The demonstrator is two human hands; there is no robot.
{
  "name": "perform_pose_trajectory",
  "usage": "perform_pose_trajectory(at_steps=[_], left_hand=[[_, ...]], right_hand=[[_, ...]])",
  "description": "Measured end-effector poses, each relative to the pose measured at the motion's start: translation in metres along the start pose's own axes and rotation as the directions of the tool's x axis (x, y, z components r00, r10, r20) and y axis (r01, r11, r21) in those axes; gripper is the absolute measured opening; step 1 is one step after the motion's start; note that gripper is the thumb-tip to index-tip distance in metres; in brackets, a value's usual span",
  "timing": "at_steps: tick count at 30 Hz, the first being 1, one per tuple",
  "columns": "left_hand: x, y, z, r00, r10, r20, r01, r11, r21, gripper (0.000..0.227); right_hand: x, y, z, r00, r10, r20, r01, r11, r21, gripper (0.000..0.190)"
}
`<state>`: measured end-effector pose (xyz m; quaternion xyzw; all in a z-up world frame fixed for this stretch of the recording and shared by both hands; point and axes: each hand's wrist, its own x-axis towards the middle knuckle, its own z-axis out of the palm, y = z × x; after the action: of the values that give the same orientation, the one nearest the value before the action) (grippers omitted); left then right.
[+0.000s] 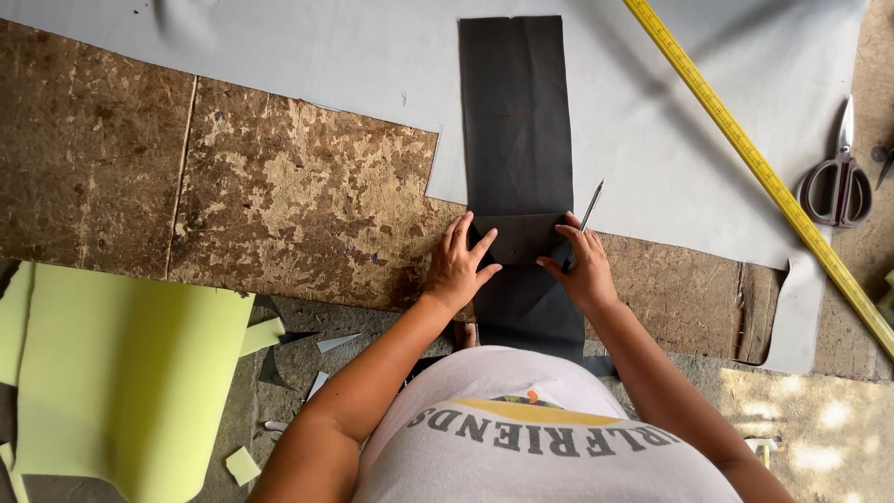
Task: The person places a small textured black template onto a larger black sheet of material and traces its outline with a pen. They repeatedly reposition the template along the sheet to mark multiple identical shapes.
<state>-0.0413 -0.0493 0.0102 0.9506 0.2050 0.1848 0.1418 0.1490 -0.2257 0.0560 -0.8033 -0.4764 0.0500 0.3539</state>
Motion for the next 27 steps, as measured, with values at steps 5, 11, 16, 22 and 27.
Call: perform_pose_trajectory(at_steps=[5, 11, 16, 22, 27], left_hand=[[0.0009, -0.0006, 0.0033, 1.000, 0.007, -0.014, -0.007, 1.000, -0.011, 0.063], [0.0025, 0.0027, -0.0008, 1.000, 0.006, -0.008, -0.006, 1.000, 0.019, 0.062], [0.0022, 0.0023, 0.0004, 1.000, 0.008, -0.014, -0.008, 1.000, 0.014, 0.061], [0.0024, 0.0014, 0.0023, 0.999, 0.026, -0.044, -0.026, 1.000, 0.004, 0.062], [0.0019, 0.0010, 0.0040, 0.997, 0.031, -0.067, -0.031, 1.000, 0.004, 0.062]], right_hand=[[0.0023, 0.0001, -0.0025, 1.000, 0.010, 0.012, -0.010, 1.000, 0.016, 0.064], [-0.0008, 0.0019, -0.0021, 0.997, 0.067, 0.039, -0.068, 0.998, 0.015, 0.065], [-0.0012, 0.0037, -0.0023, 0.997, 0.071, 0.042, -0.071, 0.997, 0.003, 0.065], [-0.0016, 0.0082, -0.0011, 0.997, 0.063, 0.038, -0.063, 0.998, -0.003, 0.066], [-0.0001, 0.0086, -0.0013, 0.998, 0.056, 0.040, -0.056, 0.998, -0.003, 0.065]])
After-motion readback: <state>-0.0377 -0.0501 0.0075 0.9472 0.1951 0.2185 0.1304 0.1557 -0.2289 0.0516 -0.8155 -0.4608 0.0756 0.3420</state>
